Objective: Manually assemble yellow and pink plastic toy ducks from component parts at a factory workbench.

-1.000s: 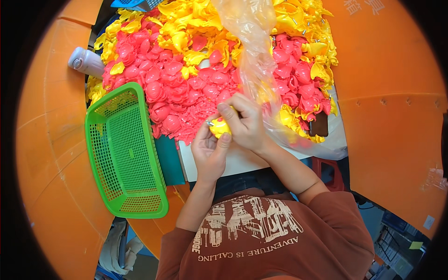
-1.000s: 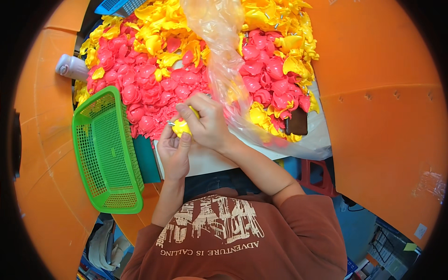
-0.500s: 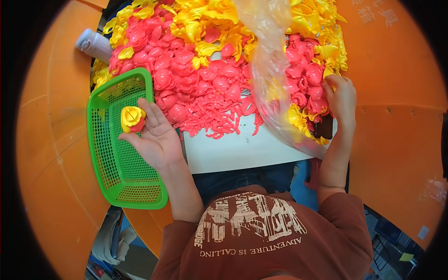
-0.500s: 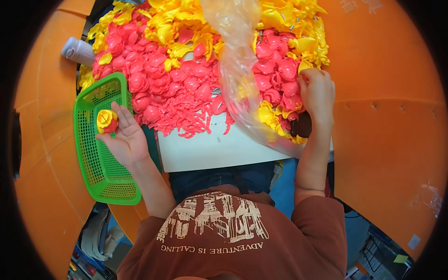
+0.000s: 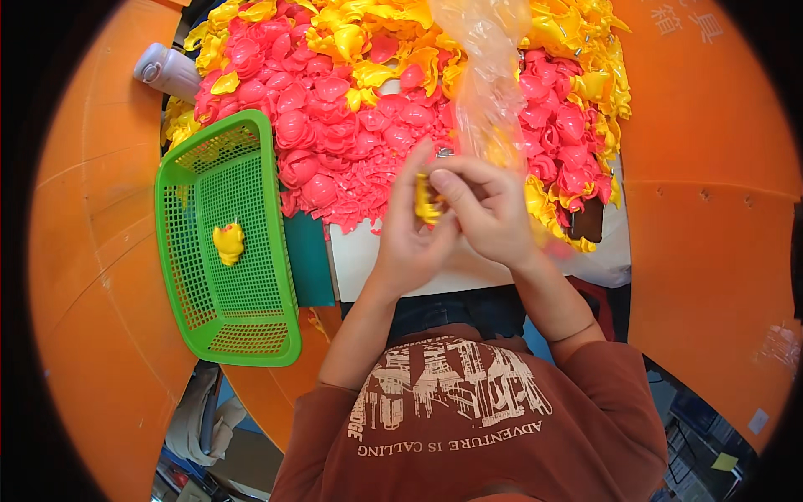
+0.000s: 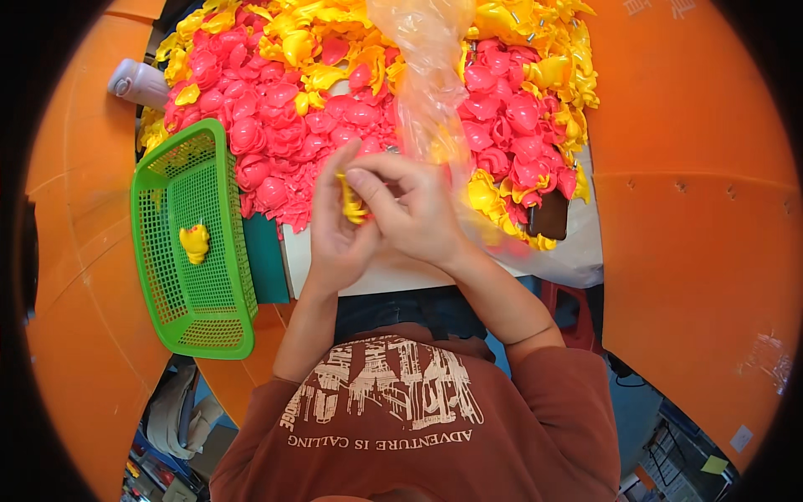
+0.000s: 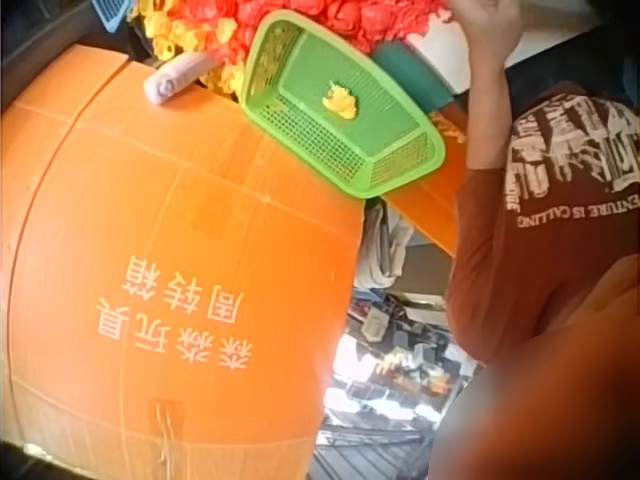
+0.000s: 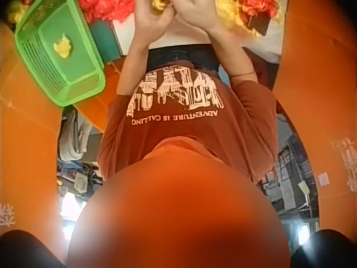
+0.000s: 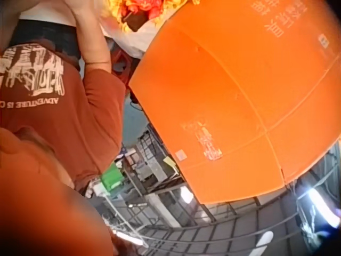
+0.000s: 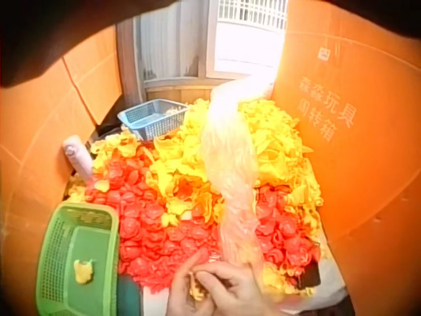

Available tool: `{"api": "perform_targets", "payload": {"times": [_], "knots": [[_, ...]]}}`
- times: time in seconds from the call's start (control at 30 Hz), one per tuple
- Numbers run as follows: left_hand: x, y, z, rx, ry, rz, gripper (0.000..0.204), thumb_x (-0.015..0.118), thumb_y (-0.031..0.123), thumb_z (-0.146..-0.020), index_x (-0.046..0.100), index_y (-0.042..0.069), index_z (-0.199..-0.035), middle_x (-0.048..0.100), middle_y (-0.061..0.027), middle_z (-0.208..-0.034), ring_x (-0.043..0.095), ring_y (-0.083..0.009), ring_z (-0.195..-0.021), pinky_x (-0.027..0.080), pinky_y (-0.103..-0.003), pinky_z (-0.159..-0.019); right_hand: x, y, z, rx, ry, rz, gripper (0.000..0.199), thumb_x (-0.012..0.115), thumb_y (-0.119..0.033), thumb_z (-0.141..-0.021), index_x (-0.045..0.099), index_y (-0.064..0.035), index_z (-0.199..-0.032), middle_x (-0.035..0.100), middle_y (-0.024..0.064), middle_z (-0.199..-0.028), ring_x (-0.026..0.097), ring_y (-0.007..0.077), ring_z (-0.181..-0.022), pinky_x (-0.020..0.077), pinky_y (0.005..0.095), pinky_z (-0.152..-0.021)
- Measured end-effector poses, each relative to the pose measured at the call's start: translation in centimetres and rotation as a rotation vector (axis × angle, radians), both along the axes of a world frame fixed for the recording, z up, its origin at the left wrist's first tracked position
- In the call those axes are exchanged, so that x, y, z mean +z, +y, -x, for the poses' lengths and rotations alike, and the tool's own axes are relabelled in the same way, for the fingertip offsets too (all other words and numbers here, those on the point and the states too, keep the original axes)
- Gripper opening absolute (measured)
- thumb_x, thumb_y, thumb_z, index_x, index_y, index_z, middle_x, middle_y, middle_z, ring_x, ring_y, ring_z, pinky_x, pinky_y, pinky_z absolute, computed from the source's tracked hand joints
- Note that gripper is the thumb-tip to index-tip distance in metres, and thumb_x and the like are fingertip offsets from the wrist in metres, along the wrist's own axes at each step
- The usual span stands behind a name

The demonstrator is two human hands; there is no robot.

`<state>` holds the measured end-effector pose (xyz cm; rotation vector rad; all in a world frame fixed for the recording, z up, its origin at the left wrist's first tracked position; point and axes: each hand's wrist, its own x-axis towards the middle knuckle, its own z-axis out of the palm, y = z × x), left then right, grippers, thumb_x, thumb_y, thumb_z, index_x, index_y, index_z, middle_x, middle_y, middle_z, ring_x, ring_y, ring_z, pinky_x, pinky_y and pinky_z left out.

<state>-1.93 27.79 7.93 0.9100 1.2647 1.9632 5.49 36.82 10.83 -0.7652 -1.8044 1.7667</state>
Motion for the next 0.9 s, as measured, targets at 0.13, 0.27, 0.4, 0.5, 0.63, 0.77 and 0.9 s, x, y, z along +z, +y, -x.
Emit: {"api": "perform_targets", "payload": {"times": [0.13,0.27,0.4,0.5,0.63,0.77,0.9], "knots": [[-2.2,-0.8,2.5,0.138,-0.182,0.116,0.047,0.047,-0.002,-0.088,0.031,-0.001,-0.132,0.053,-0.0154,-0.115,0.057,-0.0213,-0.101,0.047,-0.03,-0.087,-2.6,1.9,0.8,0.073,0.087,-0.411,0.012,0.058,0.002,-0.08,0.063,0.0021,-0.091,0.064,0.0083,-0.087,0.061,0.0173,-0.08,0.0491,0.0285,-0.069],[-3.0,-1.7,3.4,0.18,-0.487,0.237,0.036,0.045,-0.001,-0.089,0.035,0.0,-0.124,0.059,-0.0178,-0.103,0.062,-0.0217,-0.083,0.051,-0.03,-0.074,-4.6,3.7,0.3,0.355,-0.387,-1.111,0.01,0.06,-0.001,-0.067,0.061,-0.0009,-0.076,0.06,0.0114,-0.079,0.06,0.0279,-0.08,0.0497,0.0358,-0.07],[-2.9,-1.4,3.0,0.161,-0.546,0.274,0.024,0.047,0.001,-0.09,0.041,0.0,-0.113,0.062,-0.0199,-0.096,0.064,-0.0218,-0.07,0.053,-0.029,-0.062,-5.8,4.0,0.9,0.469,-0.425,-1.252,0.009,0.061,-0.006,-0.066,0.056,-0.0017,-0.073,0.058,0.0111,-0.076,0.059,0.0285,-0.079,0.0495,0.0369,-0.068],[-2.9,-1.5,3.2,0.123,-0.526,0.267,0.022,0.051,0.003,-0.089,0.044,0.0,-0.11,0.063,-0.0161,-0.093,0.063,-0.0185,-0.064,0.051,-0.027,-0.055,-5.6,4.3,1.1,0.447,-0.456,-1.152,0.017,0.061,-0.005,-0.066,0.057,-0.002,-0.082,0.058,0.0117,-0.078,0.059,0.0292,-0.077,0.0495,0.0375,-0.067],[-2.1,-1.5,3.4,0.134,-0.538,0.322,0.02,0.051,0.005,-0.09,0.047,0.0,-0.109,0.061,-0.0101,-0.086,0.06,-0.0151,-0.061,0.045,-0.024,-0.05,-4.8,4.2,0.7,0.347,-0.415,-1.049,0.021,0.061,-0.005,-0.066,0.056,-0.0021,-0.087,0.058,0.0123,-0.078,0.059,0.0306,-0.075,0.0493,0.0383,-0.065],[-2.0,-1.7,3.2,0.13,-0.602,0.287,0.019,0.049,0.007,-0.091,0.047,0.001,-0.109,0.058,-0.0079,-0.085,0.058,-0.0138,-0.058,0.042,-0.022,-0.047,-6.0,4.7,0.6,0.467,-0.434,-1.116,0.019,0.06,-0.004,-0.067,0.056,-0.002,-0.086,0.059,0.0128,-0.08,0.06,0.0311,-0.076,0.0493,0.0389,-0.065],[-2.1,-1.9,3.0,0.132,-0.543,0.306,0.019,0.049,0.006,-0.091,0.047,0.002,-0.109,0.057,-0.0086,-0.086,0.057,-0.0135,-0.056,0.042,-0.022,-0.045,-5.9,4.0,1.0,0.469,-0.467,-1.228,0.017,0.061,-0.006,-0.066,0.055,-0.0024,-0.082,0.06,0.0127,-0.081,0.06,0.0311,-0.076,0.0491,0.0391,-0.065]]}}
